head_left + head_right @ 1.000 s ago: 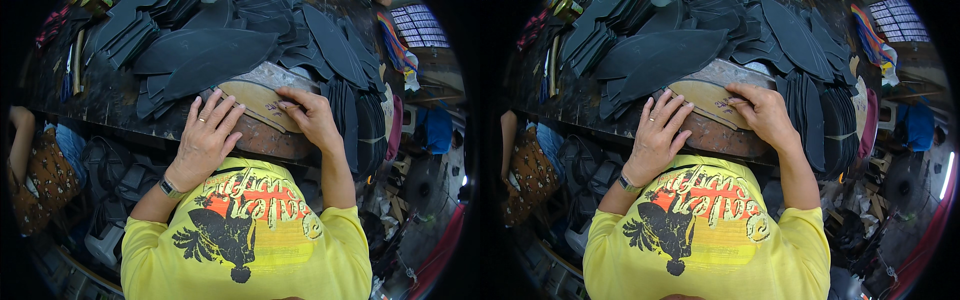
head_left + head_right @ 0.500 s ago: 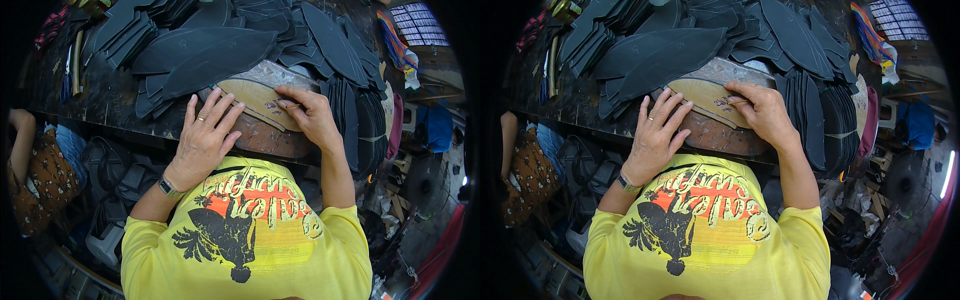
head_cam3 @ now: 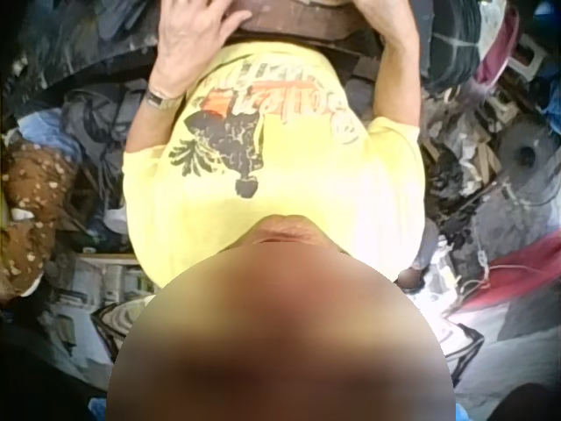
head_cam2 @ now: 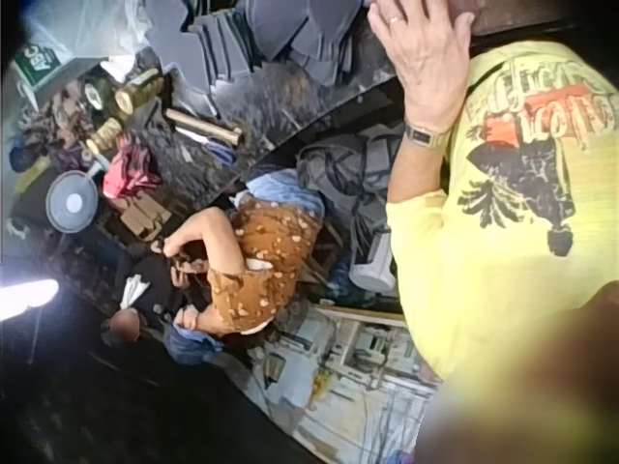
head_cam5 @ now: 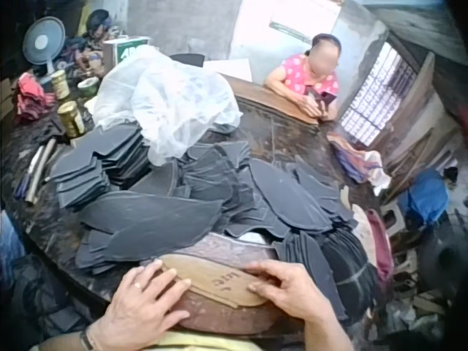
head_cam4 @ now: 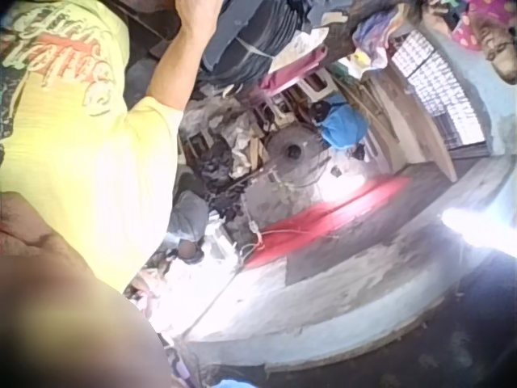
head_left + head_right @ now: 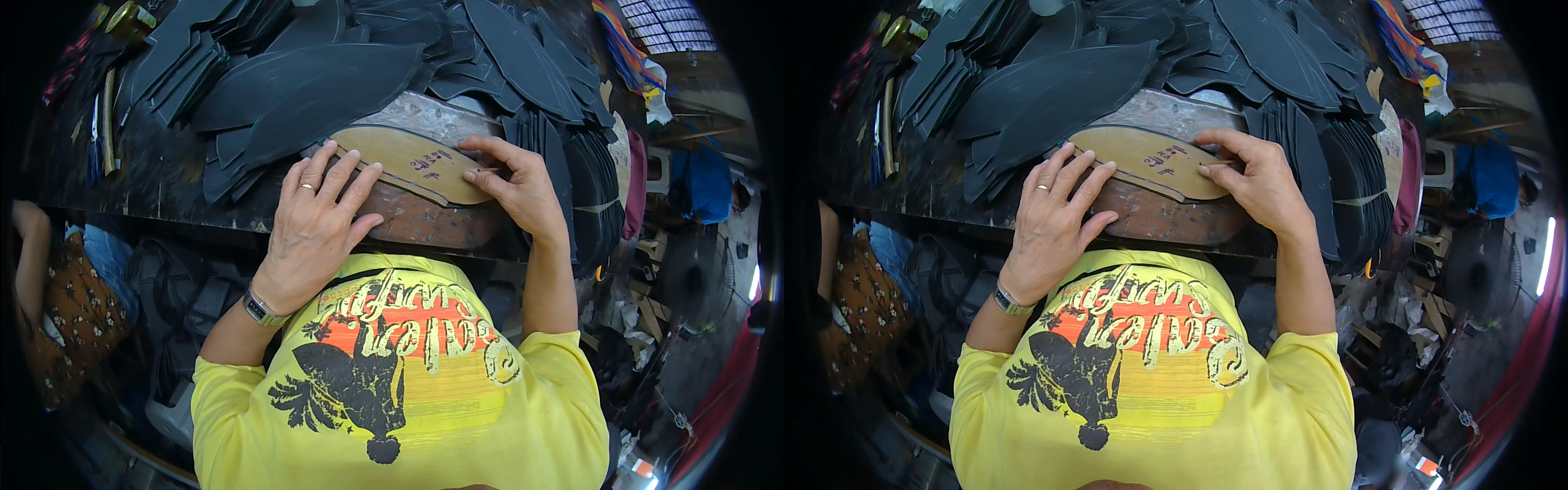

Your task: The person repeatedly places a cardboard template on a stack of black rubber shoe parts, traces the outline with a pencil, then removes the template and sets the marked part aside. This cycle repeats throughout the clip.

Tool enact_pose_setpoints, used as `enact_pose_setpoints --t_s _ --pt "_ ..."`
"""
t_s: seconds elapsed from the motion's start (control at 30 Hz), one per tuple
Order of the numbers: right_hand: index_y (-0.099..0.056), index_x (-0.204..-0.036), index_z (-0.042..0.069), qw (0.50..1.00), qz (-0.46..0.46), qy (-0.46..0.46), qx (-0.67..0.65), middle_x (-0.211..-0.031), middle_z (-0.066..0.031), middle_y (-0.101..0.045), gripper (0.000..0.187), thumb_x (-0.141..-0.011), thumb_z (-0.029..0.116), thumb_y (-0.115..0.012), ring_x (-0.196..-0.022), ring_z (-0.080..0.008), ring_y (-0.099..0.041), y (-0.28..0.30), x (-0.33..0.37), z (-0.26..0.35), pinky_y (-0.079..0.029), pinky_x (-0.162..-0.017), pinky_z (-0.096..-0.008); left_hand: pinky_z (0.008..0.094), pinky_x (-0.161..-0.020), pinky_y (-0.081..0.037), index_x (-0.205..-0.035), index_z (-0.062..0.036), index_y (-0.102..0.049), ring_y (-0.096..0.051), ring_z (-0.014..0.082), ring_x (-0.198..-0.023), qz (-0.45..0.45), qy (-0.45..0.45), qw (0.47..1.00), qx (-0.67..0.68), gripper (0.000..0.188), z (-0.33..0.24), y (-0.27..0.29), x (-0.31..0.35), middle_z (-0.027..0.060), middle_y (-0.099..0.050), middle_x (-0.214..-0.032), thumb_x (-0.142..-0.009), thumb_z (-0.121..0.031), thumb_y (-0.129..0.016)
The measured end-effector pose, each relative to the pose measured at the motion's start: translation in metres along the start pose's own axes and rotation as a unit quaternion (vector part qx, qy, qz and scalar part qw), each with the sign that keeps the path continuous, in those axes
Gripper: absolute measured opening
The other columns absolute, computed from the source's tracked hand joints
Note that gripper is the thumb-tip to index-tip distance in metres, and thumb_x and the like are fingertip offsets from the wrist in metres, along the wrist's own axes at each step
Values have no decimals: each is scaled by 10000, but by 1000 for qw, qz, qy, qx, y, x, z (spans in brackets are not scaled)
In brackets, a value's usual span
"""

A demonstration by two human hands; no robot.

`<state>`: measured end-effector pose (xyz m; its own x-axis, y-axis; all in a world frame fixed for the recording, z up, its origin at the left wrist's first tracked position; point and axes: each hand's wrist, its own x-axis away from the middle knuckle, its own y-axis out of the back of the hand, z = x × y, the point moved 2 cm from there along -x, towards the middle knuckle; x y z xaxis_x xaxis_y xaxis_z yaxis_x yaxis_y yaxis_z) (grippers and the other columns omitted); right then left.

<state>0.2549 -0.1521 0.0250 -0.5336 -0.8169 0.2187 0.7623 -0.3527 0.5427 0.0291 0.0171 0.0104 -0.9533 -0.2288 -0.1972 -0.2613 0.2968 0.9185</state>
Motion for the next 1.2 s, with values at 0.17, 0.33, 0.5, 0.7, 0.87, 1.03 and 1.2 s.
enact_pose_setpoints --t_s 0.17,0.33,0.5,0.7,0.87,1.03,1.2 --pt "-744 -1137 -8 998 -48 30 -18 -973 -37 -741 264 -883 31 -802 -892 -99 -664 -6 2 -13 -539 -825 -246 579 -1161 -357 -1510 -247 -557 -391 481 -1427 40 -20 999 2 753 -10 1 -1 238 -492 -1453 -833 -456 -811" --pt "-750 -1115 -9 997 -58 40 -10 -971 -40 -741 246 -881 41 -808 -880 -98 -661 -7 2 -15 -540 -816 -248 611 -1170 -332 -1609 -380 -401 -320 558 -1458 115 -21 992 -38 911 -20 2 -4 307 -426 -1484 -809 -505 -819" --pt "-746 -1121 -7 997 -57 46 8 -967 -51 -745 263 -874 51 -813 -863 -98 -663 -7 0 -13 -543 -809 -252 611 -1163 -335 -1625 -425 -349 -300 593 -1463 153 -30 984 -85 963 -26 3 -7 317 -399 -1495 -798 -482 -839" --pt "-739 -1127 -12 998 -42 34 16 -971 -67 -748 254 -882 31 -786 -879 -116 -686 1 4 -5 -550 -819 -267 607 -1148 -349 -1613 -417 -372 -314 600 -1456 175 -22 979 -104 953 -30 2 -11 310 -404 -1490 -795 -427 -861" --pt "-731 -1128 -23 998 -49 -6 38 -967 -79 -748 239 -891 0 -752 -881 -130 -691 10 12 -5 -553 -822 -276 603 -1145 -356 -1605 -401 -396 -327 596 -1452 181 -13 978 -106 926 -32 3 -13 314 -425 -1475 -804 -401 -861" --pt "-720 -1074 -35 995 -66 54 52 -944 -130 -725 206 -875 10 -747 -863 -223 -709 7 10 -10 -552 -804 -319 592 -1138 -366 -1600 -394 -413 -335 596 -1448 170 -16 980 -103 911 -33 3 -12 315 -434 -1471 -806 -385 -859" --pt "-717 -1055 -41 995 -57 48 60 -937 -88 -713 187 -881 10 -762 -864 -153 -678 8 9 -12 -535 -804 -285 586 -1131 -378 -1604 -394 -406 -343 599 -1443 166 -20 980 -110 911 -32 2 -12 313 -433 -1471 -811 -371 -854"
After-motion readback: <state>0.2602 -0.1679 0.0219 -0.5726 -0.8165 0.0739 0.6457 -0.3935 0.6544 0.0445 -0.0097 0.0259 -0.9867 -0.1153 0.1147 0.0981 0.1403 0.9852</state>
